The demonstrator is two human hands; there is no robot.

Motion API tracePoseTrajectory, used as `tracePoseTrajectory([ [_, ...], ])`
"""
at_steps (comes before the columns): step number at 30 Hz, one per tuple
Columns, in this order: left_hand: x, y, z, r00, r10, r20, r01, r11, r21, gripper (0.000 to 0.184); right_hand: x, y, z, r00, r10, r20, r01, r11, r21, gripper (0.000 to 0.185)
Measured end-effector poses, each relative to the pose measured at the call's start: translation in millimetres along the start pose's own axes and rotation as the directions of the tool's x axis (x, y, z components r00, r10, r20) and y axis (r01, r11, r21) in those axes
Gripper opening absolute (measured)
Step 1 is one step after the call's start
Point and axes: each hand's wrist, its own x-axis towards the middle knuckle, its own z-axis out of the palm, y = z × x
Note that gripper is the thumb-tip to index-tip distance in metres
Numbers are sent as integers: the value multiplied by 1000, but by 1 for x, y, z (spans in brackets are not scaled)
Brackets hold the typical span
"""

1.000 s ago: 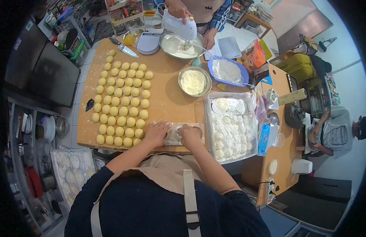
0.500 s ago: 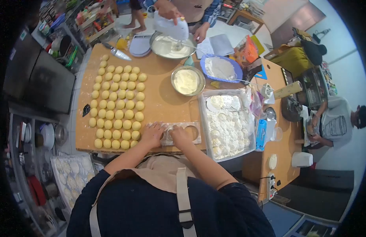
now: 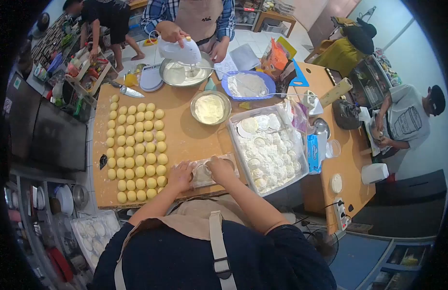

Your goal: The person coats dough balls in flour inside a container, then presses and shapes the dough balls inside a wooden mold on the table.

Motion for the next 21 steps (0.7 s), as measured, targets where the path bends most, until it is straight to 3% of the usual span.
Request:
tracePoseTrajectory([
  [12, 2, 1, 0, 1000, -16, 22, 15, 999, 49, 108, -2, 11, 14, 998, 40, 56, -41, 999, 16, 26],
  [18, 3, -13, 23, 998, -49, -43, 50, 998, 33, 119, 0, 12, 17, 996, 35, 86, -35, 999, 1, 30],
  [21, 2, -15, 28, 994, -20, -112, 16, 999, -39, 123, -5, 13, 20, 997, -33, -64, 34, 999, 5, 14],
])
